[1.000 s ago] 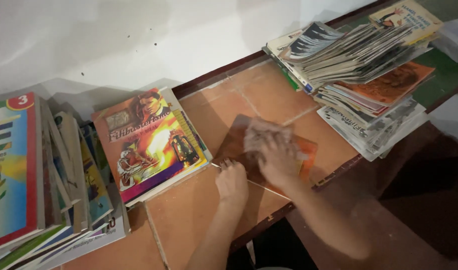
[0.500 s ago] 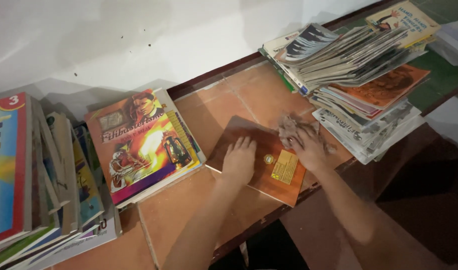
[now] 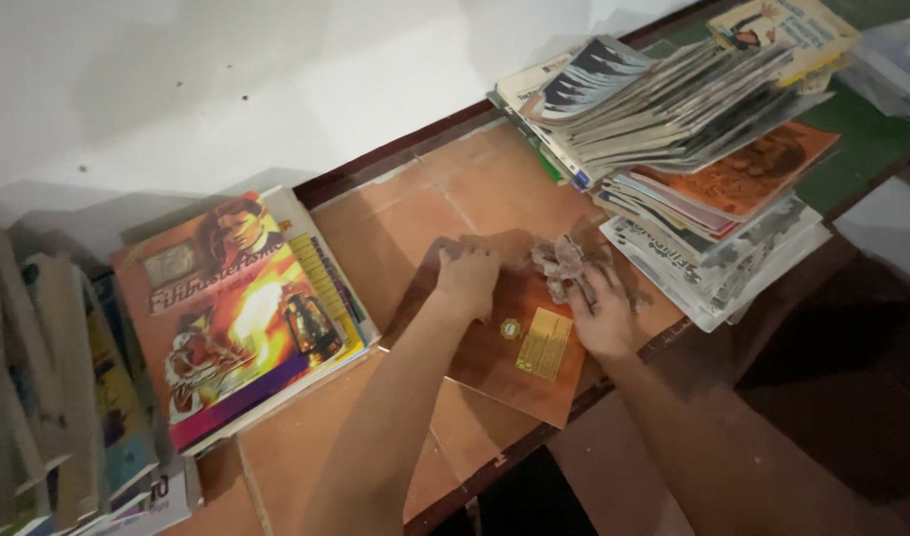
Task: Sorting and stacking various books and educational papers on the floor
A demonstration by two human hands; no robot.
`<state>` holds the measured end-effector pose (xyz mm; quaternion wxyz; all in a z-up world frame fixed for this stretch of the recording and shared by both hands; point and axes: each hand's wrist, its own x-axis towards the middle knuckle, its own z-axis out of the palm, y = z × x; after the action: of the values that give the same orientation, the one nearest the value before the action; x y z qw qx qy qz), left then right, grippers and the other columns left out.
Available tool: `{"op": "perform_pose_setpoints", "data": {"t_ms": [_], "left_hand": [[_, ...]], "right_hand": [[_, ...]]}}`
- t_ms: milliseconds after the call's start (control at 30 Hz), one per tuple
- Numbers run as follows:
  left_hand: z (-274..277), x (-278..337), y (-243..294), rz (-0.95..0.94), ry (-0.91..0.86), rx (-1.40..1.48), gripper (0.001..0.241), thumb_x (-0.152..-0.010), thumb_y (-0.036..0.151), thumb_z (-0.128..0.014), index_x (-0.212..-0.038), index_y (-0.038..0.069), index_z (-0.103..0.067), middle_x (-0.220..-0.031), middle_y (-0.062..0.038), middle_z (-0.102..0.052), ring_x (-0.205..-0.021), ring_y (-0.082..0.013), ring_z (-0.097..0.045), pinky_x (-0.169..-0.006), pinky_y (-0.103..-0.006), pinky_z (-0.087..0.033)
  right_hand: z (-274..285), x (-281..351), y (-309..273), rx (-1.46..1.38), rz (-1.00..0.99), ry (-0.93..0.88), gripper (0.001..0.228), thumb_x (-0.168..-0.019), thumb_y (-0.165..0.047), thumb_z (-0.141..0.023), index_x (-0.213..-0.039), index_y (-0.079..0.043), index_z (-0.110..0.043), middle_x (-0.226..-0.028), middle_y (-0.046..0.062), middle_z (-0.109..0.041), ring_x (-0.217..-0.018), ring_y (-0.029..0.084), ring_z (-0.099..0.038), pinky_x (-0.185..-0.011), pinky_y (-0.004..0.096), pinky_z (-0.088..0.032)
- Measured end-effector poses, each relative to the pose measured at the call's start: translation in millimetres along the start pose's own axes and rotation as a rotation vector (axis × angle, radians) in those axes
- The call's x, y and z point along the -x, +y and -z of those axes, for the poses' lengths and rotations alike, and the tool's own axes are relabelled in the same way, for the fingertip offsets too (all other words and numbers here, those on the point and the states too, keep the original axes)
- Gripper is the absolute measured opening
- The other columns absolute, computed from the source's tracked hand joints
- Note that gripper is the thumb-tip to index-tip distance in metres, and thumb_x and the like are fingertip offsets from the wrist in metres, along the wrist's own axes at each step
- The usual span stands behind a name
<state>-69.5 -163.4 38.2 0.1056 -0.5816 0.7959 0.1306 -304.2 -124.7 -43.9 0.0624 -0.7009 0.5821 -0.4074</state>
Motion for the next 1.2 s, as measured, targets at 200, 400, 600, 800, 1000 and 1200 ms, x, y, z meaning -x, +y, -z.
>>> {"op": "perform_pose_setpoints", "data": {"t_ms": [200, 400, 600, 800, 1000, 1200], "left_hand": [[40.0, 31.2, 5.0, -0.024, 0.040, -0.082, 0.070, -0.075, 0.005, -0.076, -0.140, 0.001, -0.051, -0.141, -0.019, -0.058, -0.141, -0.0381, -0.046, -0.120, -0.0704, -0.021], [37.0, 27.0, -4.3, -0.069, 0.112, -0.201, 0.057, -0.075, 0.018, -0.080, -0.129, 0.003, -0.067, -0.144, -0.021, -0.049, -0.138, -0.0384, -0.041, -0.116, -0.0609, -0.031], [68.4, 39.4, -20.5, -0.144, 0.064, 0.142, 0.038, -0.077, 0.012, -0.068, -0.110, -0.004, -0.076, -0.112, -0.028, -0.071, -0.112, -0.0471, -0.065, -0.100, -0.0610, -0.051], [157.5, 106.7, -14.0, -0.522, 0.713, 0.211, 0.067, -0.067, 0.010, -0.069, -0.134, 0.011, -0.059, -0.111, -0.016, -0.070, -0.093, -0.0423, -0.062, -0.074, -0.0471, -0.049], [132.2, 98.2, -7.3, -0.079, 0.777, -0.247, 0.008, -0.082, 0.021, -0.065, -0.082, 0.020, -0.073, -0.074, -0.005, -0.073, -0.066, -0.0312, -0.074, -0.058, -0.0526, -0.059], [-26.6, 79.1, -33.2, -0.293, 1.079, -0.455, 0.025, -0.097, 0.020, -0.054, -0.121, 0.015, -0.061, -0.115, -0.021, -0.062, -0.090, -0.0349, -0.066, -0.084, -0.0682, -0.052]], "right_hand": [[1.9, -0.2, -8.4, 0.045, -0.087, 0.114, 0.036, -0.097, -0.034, -0.069, -0.132, -0.025, -0.067, -0.133, 0.007, -0.065, -0.125, 0.032, -0.061, -0.103, 0.046, -0.049], [-8.0, 4.9, 16.7, -0.218, -0.139, 0.255, 0.035, -0.101, -0.025, -0.068, -0.135, -0.017, -0.065, -0.137, 0.014, -0.064, -0.129, 0.038, -0.058, -0.104, 0.049, -0.048], [-11.1, 4.7, 20.1, -0.443, -0.222, 0.399, 0.030, -0.102, -0.006, -0.065, -0.132, -0.005, -0.066, -0.110, 0.015, -0.071, -0.109, 0.023, -0.066, -0.097, 0.041, -0.052], [4.1, 5.9, -5.2, -0.608, -0.136, 0.346, 0.020, -0.103, -0.011, -0.070, -0.122, -0.011, -0.066, -0.102, 0.009, -0.072, -0.098, 0.015, -0.063, -0.096, 0.039, -0.052], [-8.4, 5.7, 26.4, -0.752, -0.329, 0.314, 0.028, -0.109, -0.008, -0.059, -0.138, -0.011, -0.061, -0.097, 0.010, -0.065, -0.090, 0.017, -0.061, -0.084, 0.043, -0.061], [-13.6, -0.6, 17.2, -0.386, -0.156, 0.355, 0.026, -0.106, -0.017, -0.067, -0.131, -0.012, -0.067, -0.111, 0.018, -0.070, -0.107, 0.029, -0.067, -0.093, 0.049, -0.055]]}}
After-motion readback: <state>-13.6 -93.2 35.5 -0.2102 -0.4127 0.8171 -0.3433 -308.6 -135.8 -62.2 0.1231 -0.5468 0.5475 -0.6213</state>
